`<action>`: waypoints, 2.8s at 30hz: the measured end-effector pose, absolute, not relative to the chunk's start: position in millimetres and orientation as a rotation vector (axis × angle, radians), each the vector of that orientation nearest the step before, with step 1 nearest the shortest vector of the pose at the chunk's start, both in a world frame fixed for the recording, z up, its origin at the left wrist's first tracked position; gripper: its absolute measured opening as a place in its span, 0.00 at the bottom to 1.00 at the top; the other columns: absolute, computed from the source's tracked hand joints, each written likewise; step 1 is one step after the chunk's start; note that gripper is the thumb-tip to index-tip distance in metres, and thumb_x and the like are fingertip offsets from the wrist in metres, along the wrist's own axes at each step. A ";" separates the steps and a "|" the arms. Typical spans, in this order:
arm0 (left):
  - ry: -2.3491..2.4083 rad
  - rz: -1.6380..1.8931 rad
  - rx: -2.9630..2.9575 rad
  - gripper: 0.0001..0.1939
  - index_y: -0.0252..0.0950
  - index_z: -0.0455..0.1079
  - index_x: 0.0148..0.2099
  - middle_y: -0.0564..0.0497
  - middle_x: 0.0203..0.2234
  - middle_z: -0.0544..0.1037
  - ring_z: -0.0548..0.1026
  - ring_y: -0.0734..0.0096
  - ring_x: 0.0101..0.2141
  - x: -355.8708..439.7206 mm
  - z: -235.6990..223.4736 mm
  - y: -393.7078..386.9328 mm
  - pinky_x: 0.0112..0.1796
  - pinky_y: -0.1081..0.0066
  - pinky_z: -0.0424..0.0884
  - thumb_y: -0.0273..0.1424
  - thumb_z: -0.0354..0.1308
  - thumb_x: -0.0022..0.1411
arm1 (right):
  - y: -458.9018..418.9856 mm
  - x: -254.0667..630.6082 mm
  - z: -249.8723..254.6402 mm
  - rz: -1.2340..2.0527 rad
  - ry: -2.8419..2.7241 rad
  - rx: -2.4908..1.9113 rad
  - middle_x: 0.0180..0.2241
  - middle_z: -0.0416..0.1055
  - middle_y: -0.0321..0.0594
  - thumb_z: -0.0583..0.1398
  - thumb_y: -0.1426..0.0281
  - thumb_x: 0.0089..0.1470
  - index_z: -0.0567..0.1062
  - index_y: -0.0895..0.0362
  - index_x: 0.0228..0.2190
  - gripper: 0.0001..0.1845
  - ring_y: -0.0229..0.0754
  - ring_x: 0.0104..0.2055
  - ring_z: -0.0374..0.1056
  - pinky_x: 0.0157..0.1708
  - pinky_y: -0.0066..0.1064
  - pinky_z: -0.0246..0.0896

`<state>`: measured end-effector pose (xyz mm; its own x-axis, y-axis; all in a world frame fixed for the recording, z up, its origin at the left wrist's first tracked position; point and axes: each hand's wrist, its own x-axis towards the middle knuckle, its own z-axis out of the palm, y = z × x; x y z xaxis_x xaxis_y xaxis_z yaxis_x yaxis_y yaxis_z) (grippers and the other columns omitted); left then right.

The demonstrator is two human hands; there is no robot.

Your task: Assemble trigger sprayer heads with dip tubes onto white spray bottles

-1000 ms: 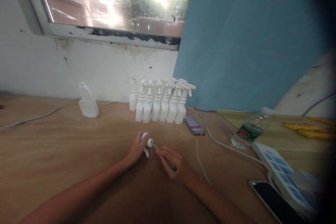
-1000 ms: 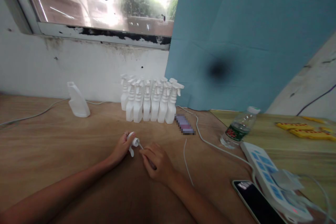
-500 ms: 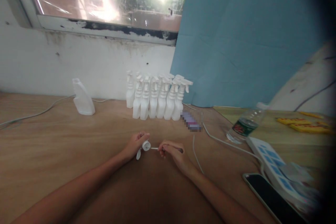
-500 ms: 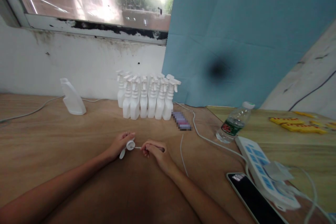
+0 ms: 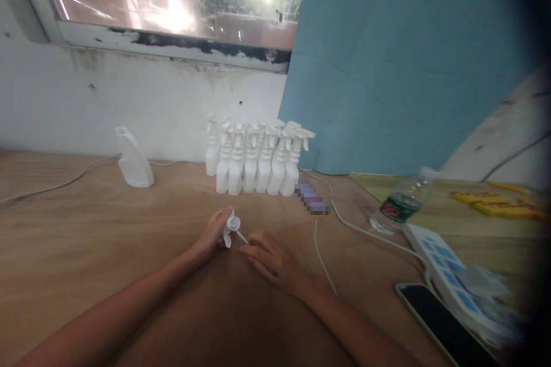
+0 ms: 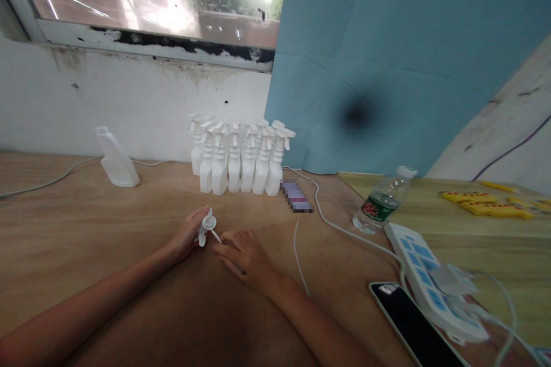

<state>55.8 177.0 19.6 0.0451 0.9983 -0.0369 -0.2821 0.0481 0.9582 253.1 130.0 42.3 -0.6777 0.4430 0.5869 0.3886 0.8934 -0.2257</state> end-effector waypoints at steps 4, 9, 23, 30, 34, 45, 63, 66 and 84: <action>0.922 1.226 1.035 0.27 0.37 0.62 0.33 0.60 0.16 0.63 0.58 0.81 0.12 54.6 16.0 175.8 0.13 0.79 0.50 0.57 0.56 0.53 | 134.4 254.6 42.4 -0.111 -2.414 -0.576 0.59 0.61 0.50 0.57 0.73 0.59 0.68 0.51 0.53 0.20 0.51 0.59 0.59 0.53 0.46 0.60; 0.894 1.224 1.110 0.30 0.36 0.64 0.48 0.54 0.25 0.72 0.70 0.75 0.21 55.7 11.2 171.5 0.22 0.76 0.64 0.55 0.57 0.54 | 138.3 252.8 37.2 -0.215 -2.475 -0.633 0.64 0.54 0.51 0.55 0.75 0.59 0.66 0.52 0.56 0.23 0.53 0.64 0.52 0.56 0.49 0.57; 1.126 1.300 1.494 0.26 0.34 0.65 0.54 0.43 0.42 0.76 0.75 0.62 0.40 46.3 7.2 177.3 0.43 0.65 0.69 0.41 0.62 0.56 | 137.6 265.1 43.6 -0.007 -2.260 -0.842 0.51 0.72 0.49 0.54 0.76 0.57 0.73 0.54 0.44 0.14 0.49 0.52 0.68 0.51 0.45 0.63; 1.321 1.351 1.740 0.18 0.37 0.75 0.42 0.45 0.37 0.75 0.71 0.56 0.43 45.3 2.9 181.3 0.50 0.58 0.63 0.40 0.66 0.50 | 152.9 279.2 41.7 -0.150 -2.152 -1.105 0.47 0.75 0.51 0.55 0.76 0.57 0.77 0.56 0.36 0.11 0.53 0.49 0.69 0.48 0.49 0.63; 1.368 1.450 1.783 0.18 0.37 0.72 0.46 0.44 0.45 0.70 0.69 0.57 0.47 39.6 5.8 196.4 0.50 0.59 0.64 0.38 0.62 0.55 | 152.7 279.5 40.6 -0.076 -2.095 -1.100 0.44 0.77 0.49 0.54 0.71 0.61 0.77 0.56 0.36 0.11 0.51 0.46 0.72 0.47 0.45 0.64; 1.507 1.705 1.629 0.33 0.32 0.58 0.59 0.37 0.53 0.67 0.69 0.57 0.51 22.5 11.7 295.9 0.48 0.62 0.68 0.33 0.63 0.52 | 147.9 274.5 36.4 0.186 -2.021 -1.049 0.40 0.78 0.45 0.54 0.69 0.62 0.78 0.56 0.36 0.12 0.49 0.43 0.73 0.47 0.42 0.65; 1.259 1.908 1.205 0.21 0.37 0.66 0.50 0.50 0.37 0.74 0.73 0.66 0.36 -30.5 16.0 201.2 0.37 0.71 0.69 0.42 0.53 0.57 | 144.5 284.1 54.9 0.126 -1.848 -0.916 0.32 0.74 0.42 0.52 0.71 0.63 0.76 0.55 0.34 0.12 0.45 0.38 0.68 0.43 0.40 0.60; 1.160 1.715 1.230 0.21 0.33 0.70 0.42 0.51 0.27 0.74 0.70 0.69 0.25 -33.1 27.2 184.5 0.25 0.73 0.66 0.44 0.56 0.54 | 146.5 285.5 61.7 0.380 -1.705 -0.988 0.30 0.72 0.40 0.54 0.66 0.62 0.77 0.55 0.33 0.13 0.42 0.33 0.67 0.33 0.33 0.61; 1.002 0.765 2.691 0.55 0.46 0.51 0.67 0.41 0.64 0.55 0.58 0.40 0.59 17.3 94.6 119.3 0.57 0.45 0.53 0.49 0.70 0.40 | 152.1 279.7 77.4 1.183 -0.800 -0.817 0.16 0.54 0.24 0.70 0.61 0.41 0.67 0.57 0.23 0.19 0.26 0.15 0.40 0.12 0.20 0.37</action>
